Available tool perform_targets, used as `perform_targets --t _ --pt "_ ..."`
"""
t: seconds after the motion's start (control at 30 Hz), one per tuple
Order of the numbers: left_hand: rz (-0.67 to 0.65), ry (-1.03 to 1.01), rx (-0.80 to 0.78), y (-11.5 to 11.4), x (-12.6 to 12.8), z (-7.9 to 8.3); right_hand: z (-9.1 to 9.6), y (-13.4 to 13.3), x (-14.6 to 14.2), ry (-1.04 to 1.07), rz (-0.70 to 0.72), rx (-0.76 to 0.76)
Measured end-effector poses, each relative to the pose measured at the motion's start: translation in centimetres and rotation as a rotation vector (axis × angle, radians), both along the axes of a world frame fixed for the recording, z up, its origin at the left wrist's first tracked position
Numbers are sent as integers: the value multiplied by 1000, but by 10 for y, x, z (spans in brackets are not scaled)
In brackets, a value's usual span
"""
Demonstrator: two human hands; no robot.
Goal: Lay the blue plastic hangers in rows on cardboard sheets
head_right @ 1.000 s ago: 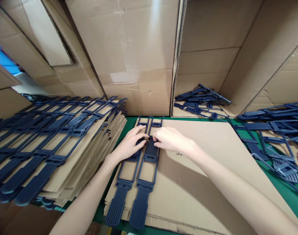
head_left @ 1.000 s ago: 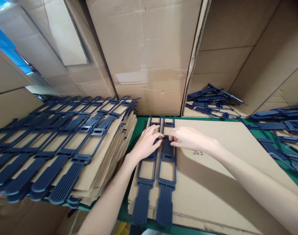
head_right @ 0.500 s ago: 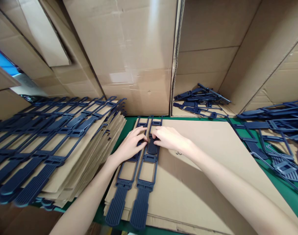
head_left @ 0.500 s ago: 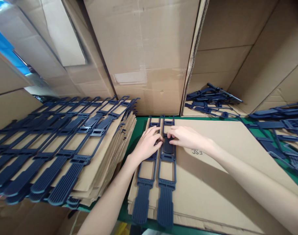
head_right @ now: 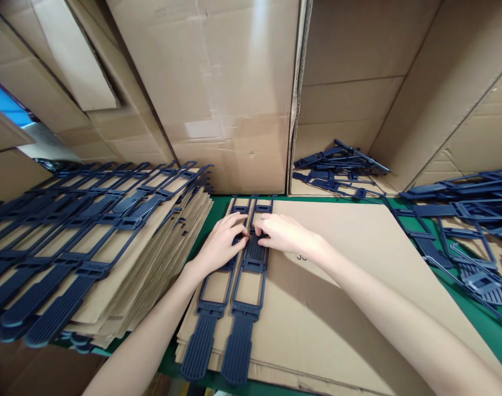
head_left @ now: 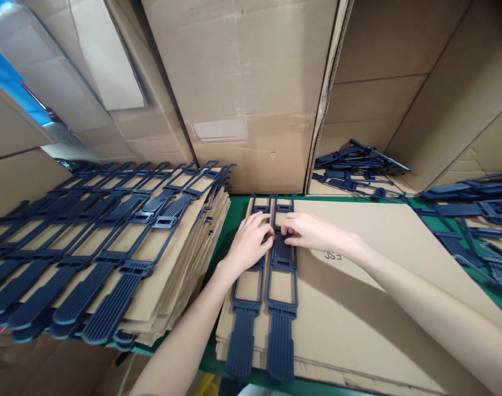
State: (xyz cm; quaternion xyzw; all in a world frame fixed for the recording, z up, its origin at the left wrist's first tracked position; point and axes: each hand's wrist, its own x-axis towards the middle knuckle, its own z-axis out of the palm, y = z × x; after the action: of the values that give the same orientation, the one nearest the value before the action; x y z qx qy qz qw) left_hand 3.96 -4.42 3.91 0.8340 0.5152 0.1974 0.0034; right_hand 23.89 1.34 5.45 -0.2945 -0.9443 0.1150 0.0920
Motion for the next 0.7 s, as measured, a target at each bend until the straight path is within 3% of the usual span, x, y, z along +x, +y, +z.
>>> perform_targets --t 0.27,0.57,0.7 --pt "46 17 -51 1 0 -4 8 -10 -1 7 -36 31" --pt "69 154 -141 2 1 -9 -5 -22 -5 -191 -32 -295" --pt "47 185 -135 1 -1 -10 -5 -22 -7 -175 -29 -343"
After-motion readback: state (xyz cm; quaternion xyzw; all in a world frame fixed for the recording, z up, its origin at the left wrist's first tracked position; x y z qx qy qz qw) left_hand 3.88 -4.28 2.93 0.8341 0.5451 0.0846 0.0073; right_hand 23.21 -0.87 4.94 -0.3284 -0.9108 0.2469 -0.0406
